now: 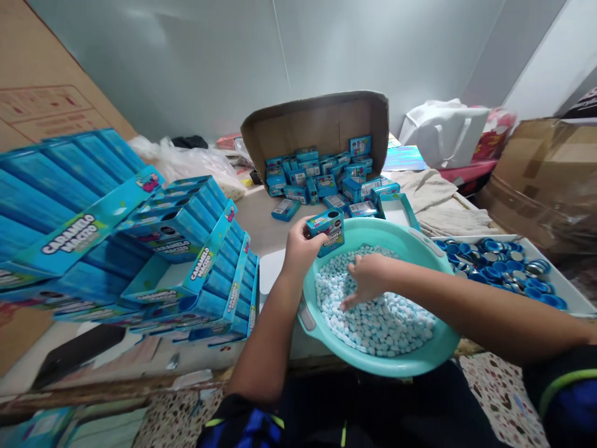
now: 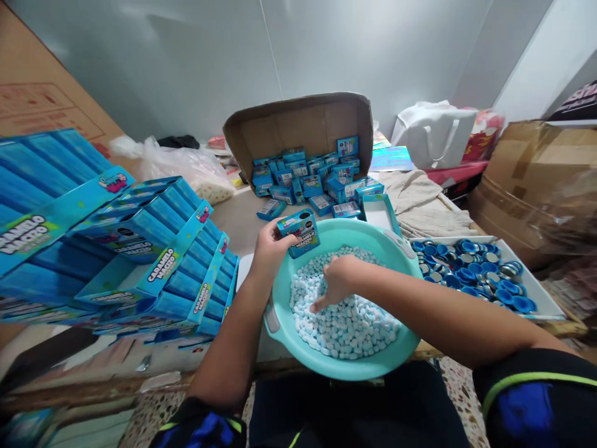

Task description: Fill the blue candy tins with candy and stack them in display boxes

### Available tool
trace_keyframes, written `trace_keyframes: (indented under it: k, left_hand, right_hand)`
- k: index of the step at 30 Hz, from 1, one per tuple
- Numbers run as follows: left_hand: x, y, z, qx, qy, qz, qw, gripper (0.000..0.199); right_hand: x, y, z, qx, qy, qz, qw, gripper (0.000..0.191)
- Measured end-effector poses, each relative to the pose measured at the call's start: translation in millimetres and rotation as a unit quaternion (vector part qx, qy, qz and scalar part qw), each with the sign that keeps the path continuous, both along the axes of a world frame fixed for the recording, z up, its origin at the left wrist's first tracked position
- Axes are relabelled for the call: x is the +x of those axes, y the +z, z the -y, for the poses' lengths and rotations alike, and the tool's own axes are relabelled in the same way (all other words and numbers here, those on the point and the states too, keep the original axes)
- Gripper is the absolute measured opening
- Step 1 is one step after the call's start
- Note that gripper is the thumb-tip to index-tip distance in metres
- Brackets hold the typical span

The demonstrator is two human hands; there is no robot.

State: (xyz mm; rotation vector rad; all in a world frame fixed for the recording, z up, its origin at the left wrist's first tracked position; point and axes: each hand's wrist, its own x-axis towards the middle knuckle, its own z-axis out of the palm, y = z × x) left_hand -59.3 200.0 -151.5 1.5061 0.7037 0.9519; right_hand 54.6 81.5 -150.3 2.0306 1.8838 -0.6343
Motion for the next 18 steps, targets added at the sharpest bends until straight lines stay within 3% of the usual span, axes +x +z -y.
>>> trace_keyframes:
  k: [4,11,18]
  left_hand:
    - [-1.2,0.4,0.6,-0.004,-0.010,0.001,1.000,0.043]
    - [-1.9,1.1,3.7,-0.005,-0.019,-0.012,1.000,0.041]
    - [-2.3,-3.0,1.2,0.004,-0.027,-0.041,0.999,0.042]
  right_hand:
    - [-6.8,8.5,2.0,-0.061,0.063,0.007,0.996,0.116]
    - [3.5,4.7,-1.9,-0.112,0.074,-0.073,0.988,0.140]
    - [11.6,1.9,-6.7,-0.129,0.097,-0.103,0.981,0.135]
